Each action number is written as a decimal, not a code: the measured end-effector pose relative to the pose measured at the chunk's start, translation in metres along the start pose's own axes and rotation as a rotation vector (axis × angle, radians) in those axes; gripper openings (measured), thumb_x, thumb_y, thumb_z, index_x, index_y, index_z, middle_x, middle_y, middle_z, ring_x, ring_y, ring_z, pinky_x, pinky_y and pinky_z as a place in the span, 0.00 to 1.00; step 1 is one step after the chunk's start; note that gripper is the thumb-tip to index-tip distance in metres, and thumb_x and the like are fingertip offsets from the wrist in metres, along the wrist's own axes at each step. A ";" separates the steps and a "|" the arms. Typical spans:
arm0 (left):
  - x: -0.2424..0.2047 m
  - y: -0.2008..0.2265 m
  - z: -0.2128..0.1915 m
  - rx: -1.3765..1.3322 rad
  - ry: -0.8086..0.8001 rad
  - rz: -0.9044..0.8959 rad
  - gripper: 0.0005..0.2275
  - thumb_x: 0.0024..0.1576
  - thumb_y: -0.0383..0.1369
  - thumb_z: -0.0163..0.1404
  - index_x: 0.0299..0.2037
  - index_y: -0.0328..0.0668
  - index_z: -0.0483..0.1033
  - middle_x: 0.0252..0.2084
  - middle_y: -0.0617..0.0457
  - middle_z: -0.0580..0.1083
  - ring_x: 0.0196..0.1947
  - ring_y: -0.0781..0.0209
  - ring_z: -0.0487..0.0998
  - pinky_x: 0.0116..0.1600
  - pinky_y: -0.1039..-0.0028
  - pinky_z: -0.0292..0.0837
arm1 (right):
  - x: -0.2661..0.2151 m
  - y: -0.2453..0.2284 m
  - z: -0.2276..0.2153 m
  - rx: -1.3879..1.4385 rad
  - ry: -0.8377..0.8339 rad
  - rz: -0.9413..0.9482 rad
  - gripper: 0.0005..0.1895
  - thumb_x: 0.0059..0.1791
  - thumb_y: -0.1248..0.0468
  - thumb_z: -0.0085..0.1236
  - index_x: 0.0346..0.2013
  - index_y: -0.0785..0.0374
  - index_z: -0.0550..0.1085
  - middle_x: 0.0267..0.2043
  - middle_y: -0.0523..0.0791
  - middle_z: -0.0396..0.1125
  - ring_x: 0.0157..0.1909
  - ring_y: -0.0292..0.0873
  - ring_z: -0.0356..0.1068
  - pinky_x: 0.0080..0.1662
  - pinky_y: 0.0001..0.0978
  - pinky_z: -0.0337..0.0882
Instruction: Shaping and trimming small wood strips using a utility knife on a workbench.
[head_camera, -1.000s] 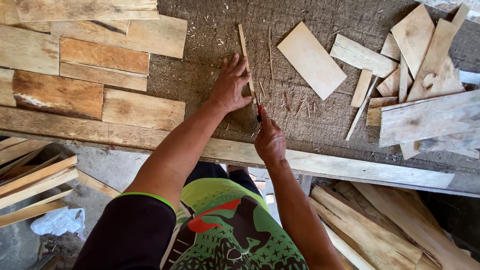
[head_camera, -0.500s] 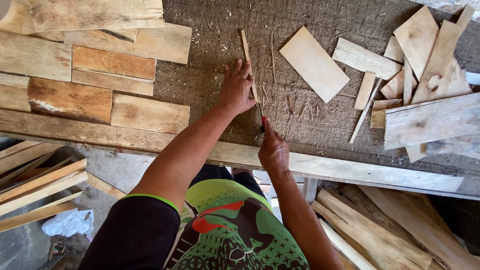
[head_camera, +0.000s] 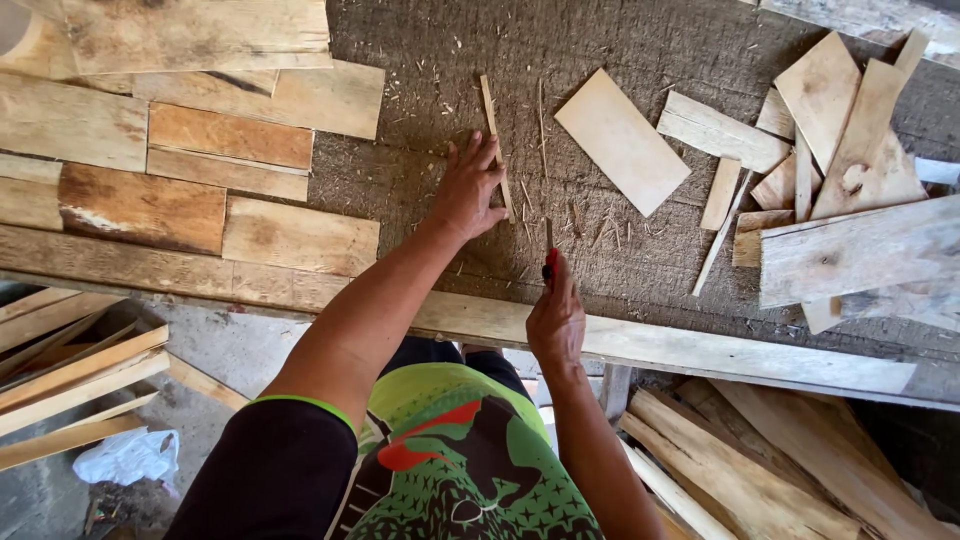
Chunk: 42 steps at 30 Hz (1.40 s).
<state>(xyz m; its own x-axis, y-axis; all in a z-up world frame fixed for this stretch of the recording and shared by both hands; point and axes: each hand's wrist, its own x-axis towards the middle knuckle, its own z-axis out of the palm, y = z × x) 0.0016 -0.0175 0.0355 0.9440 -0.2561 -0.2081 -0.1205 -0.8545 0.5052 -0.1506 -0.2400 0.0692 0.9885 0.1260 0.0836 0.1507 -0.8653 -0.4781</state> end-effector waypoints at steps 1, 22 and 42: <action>0.001 0.000 0.001 0.000 0.006 -0.002 0.33 0.46 0.49 0.68 0.61 0.44 0.75 0.80 0.42 0.44 0.80 0.39 0.40 0.79 0.46 0.30 | 0.010 -0.002 0.000 0.000 0.001 -0.006 0.30 0.56 0.72 0.40 0.74 0.60 0.54 0.54 0.56 0.73 0.34 0.50 0.76 0.23 0.36 0.73; -0.119 -0.024 -0.002 -0.104 0.341 0.093 0.32 0.60 0.39 0.58 0.73 0.37 0.60 0.80 0.41 0.48 0.80 0.44 0.47 0.81 0.54 0.42 | 0.135 0.002 0.004 -0.364 -0.096 -0.017 0.45 0.50 0.71 0.59 0.78 0.46 0.52 0.67 0.56 0.57 0.60 0.58 0.62 0.54 0.53 0.70; -0.251 -0.155 -0.039 0.026 0.745 -0.392 0.26 0.67 0.36 0.50 0.71 0.26 0.60 0.78 0.34 0.53 0.78 0.33 0.51 0.79 0.47 0.48 | 0.160 -0.048 0.067 -0.377 -0.311 0.243 0.12 0.46 0.54 0.69 0.42 0.51 0.79 0.37 0.45 0.75 0.41 0.48 0.68 0.39 0.44 0.70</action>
<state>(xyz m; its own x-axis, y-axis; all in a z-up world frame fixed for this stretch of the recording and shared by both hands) -0.2049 0.1972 0.0421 0.8738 0.4185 0.2477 0.2595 -0.8320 0.4903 0.0007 -0.1459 0.0472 0.9600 -0.0114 -0.2797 -0.0410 -0.9941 -0.1002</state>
